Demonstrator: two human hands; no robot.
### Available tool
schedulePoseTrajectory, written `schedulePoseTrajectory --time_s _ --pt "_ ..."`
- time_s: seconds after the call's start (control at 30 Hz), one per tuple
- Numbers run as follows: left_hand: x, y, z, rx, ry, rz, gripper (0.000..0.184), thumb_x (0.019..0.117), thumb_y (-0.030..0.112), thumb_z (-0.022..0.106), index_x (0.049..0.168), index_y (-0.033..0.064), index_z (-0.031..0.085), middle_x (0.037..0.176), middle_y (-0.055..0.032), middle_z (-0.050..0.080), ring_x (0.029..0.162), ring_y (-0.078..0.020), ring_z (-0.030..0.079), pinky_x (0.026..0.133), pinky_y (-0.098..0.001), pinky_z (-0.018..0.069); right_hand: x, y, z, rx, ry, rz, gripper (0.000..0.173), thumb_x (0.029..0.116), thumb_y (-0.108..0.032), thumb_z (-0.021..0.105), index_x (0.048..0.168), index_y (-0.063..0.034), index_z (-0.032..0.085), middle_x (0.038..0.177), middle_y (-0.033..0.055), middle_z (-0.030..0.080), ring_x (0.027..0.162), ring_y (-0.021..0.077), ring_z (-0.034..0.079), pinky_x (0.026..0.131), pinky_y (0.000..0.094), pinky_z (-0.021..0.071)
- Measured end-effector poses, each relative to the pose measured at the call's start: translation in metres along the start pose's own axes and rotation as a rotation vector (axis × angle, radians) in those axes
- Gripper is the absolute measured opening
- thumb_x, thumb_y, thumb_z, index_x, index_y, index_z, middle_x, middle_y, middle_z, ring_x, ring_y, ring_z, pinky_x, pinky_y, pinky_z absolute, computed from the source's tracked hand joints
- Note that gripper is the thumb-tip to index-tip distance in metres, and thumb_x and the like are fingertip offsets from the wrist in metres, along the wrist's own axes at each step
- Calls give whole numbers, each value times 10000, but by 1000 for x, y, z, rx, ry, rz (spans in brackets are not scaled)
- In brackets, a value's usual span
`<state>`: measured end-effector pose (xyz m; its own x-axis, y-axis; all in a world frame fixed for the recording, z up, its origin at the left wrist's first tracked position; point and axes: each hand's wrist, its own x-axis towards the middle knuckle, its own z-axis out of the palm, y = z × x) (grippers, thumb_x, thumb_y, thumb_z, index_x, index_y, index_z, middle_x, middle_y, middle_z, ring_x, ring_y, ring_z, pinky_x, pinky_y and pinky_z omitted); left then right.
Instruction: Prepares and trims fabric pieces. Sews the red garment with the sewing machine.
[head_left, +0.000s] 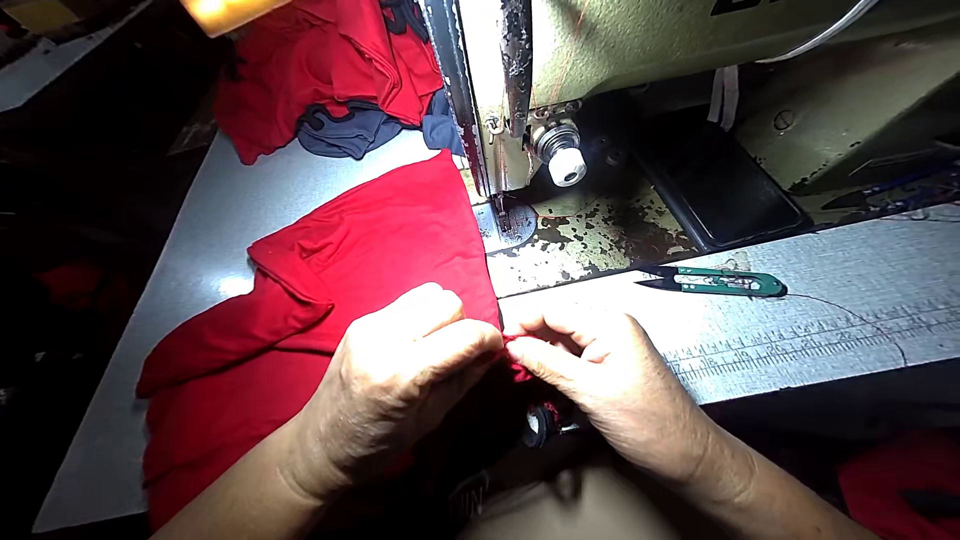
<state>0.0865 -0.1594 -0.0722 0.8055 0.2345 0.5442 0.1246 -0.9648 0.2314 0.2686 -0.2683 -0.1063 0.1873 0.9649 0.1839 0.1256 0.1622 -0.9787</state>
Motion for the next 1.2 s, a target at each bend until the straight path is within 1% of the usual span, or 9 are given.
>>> schedulePoseTrajectory --time_s 0.13,0.27,0.37,0.43,0.53,0.67,0.9,1.07,1.2 --pt "-2 -2 0 -125 -2 -78 83 923 155 691 908 95 748 870 23 571 871 -10 546 752 -100 436 -1 0 0 34 -6 -12 80 939 -82 679 923 -109 752 778 -31 692 680 32 638 600 151 531" --pt "-3 -2 3 -309 -4 -174 30 895 136 702 895 108 709 998 21 662 1012 -39 619 870 -149 516 -2 1 1 36 5 -26 85 931 -78 680 922 -107 760 782 -34 694 672 25 628 593 145 524" --pt "-3 2 3 -347 -9 -276 98 874 146 699 967 127 673 931 72 647 863 16 614 744 -114 518 -3 -1 1 31 0 -44 91 934 -77 675 919 -103 762 786 -36 696 691 21 640 609 145 534" --pt "-2 4 1 -371 -22 -310 227 858 122 707 1083 90 705 961 69 673 871 22 636 764 -108 542 -3 -1 -1 -4 -10 -66 110 939 -86 657 926 -116 762 806 -50 694 720 16 646 622 143 540" --pt "-1 6 2 -406 -23 -342 96 843 115 712 935 128 733 853 82 623 794 19 594 678 -95 493 -2 -2 -1 -96 -1 -117 108 908 -120 630 888 -144 734 716 -101 628 615 -48 561 530 106 455" --pt "2 9 2 -482 -16 -425 33 833 116 710 848 144 698 790 81 585 704 22 563 596 -93 470 -4 -2 4 -180 19 -114 108 850 -261 742 889 -178 685 659 -127 548 535 -79 455 477 90 371" --pt "4 10 -3 -447 -41 -399 38 833 113 711 858 138 698 770 88 596 686 40 568 586 -80 471 -6 3 12 -194 94 -160 26 883 -200 704 882 -174 709 709 -119 625 616 -65 574 521 110 467" --pt "7 14 -12 -275 -61 -342 21 849 153 709 869 153 711 765 115 596 688 68 560 588 -64 463 -6 6 14 -231 160 -219 83 886 -155 659 839 -156 728 662 -119 582 576 -74 517 490 103 406" --pt "9 21 -20 -233 -76 -334 36 858 208 704 848 174 697 749 136 615 688 86 580 593 -66 482 -5 8 16 -278 251 -247 85 894 -127 657 855 -138 732 741 -101 630 638 -67 560 532 97 453"
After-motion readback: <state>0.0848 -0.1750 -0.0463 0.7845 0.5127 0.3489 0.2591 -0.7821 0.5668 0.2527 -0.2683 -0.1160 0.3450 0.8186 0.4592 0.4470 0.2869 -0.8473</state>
